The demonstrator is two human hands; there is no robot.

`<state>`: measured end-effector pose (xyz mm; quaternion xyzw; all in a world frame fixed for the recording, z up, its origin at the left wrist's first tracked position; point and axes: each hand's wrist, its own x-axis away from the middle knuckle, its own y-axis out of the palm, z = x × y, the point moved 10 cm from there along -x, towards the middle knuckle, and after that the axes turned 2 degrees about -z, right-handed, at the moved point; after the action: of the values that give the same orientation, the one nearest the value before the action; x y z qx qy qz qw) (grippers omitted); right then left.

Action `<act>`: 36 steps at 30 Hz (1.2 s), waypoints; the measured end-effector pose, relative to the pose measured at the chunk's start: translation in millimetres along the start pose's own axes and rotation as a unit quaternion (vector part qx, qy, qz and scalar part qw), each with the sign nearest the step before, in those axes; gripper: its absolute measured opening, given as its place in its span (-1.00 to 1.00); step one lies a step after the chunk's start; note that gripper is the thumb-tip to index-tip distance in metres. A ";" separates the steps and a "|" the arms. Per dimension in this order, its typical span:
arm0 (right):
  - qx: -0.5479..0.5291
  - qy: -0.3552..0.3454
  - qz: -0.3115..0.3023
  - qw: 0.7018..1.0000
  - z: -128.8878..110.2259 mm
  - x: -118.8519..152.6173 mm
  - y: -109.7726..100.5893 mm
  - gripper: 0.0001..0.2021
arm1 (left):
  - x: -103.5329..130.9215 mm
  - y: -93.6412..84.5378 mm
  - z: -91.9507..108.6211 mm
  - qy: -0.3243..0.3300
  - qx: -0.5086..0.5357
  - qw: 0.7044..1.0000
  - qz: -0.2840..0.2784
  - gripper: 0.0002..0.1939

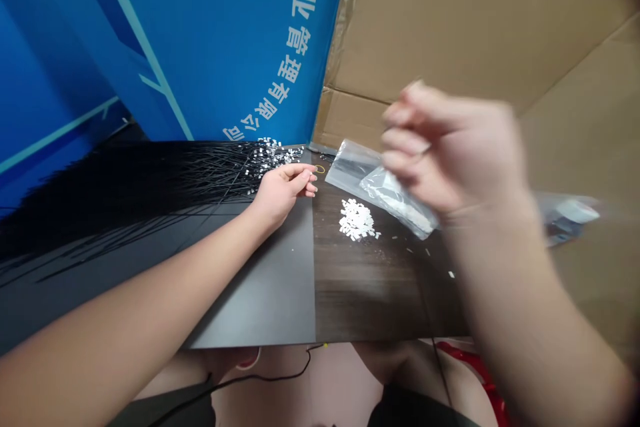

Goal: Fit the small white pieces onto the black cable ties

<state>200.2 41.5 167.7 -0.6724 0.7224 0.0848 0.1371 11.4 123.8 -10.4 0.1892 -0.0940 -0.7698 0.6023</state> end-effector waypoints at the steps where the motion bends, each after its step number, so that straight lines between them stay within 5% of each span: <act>1: -0.065 0.080 -0.035 0.994 35.9 2.5 25.4 -0.67 | 1.3 2.8 0.9 0.000 0.002 1.000 -0.010 -0.77; 3: -0.106 0.144 -0.055 0.982 91.3 5.5 53.1 -0.63 | 4.2 8.0 3.6 0.001 -0.003 1.000 -0.025 -0.73; 5: -0.102 0.155 -0.048 0.981 132.6 4.9 57.5 -0.66 | 7.0 12.3 7.1 0.006 -0.017 0.999 -0.034 -0.73; 8: -0.042 0.110 -0.061 0.991 158.9 2.8 51.6 -0.68 | 10.1 17.7 11.4 0.014 -0.041 0.998 -0.043 -0.78; 13: 0.011 0.045 -0.107 0.993 156.0 4.4 52.0 -0.67 | 13.0 21.1 14.0 0.015 -0.064 0.997 -0.048 -0.76; 21: 0.091 -0.032 -0.078 0.992 140.8 5.4 41.9 -0.85 | 16.3 24.5 24.8 0.029 -0.131 0.990 -0.051 -0.77; 36: 0.031 -0.024 -0.057 0.998 145.0 12.1 46.0 -0.83 | 18.6 27.5 2.1 -0.056 -0.070 0.994 -0.064 -0.70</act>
<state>165.9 78.3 23.6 -0.7054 0.6819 0.0704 0.1800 31.4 98.6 -1.6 0.1091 -0.0612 -0.8206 0.5577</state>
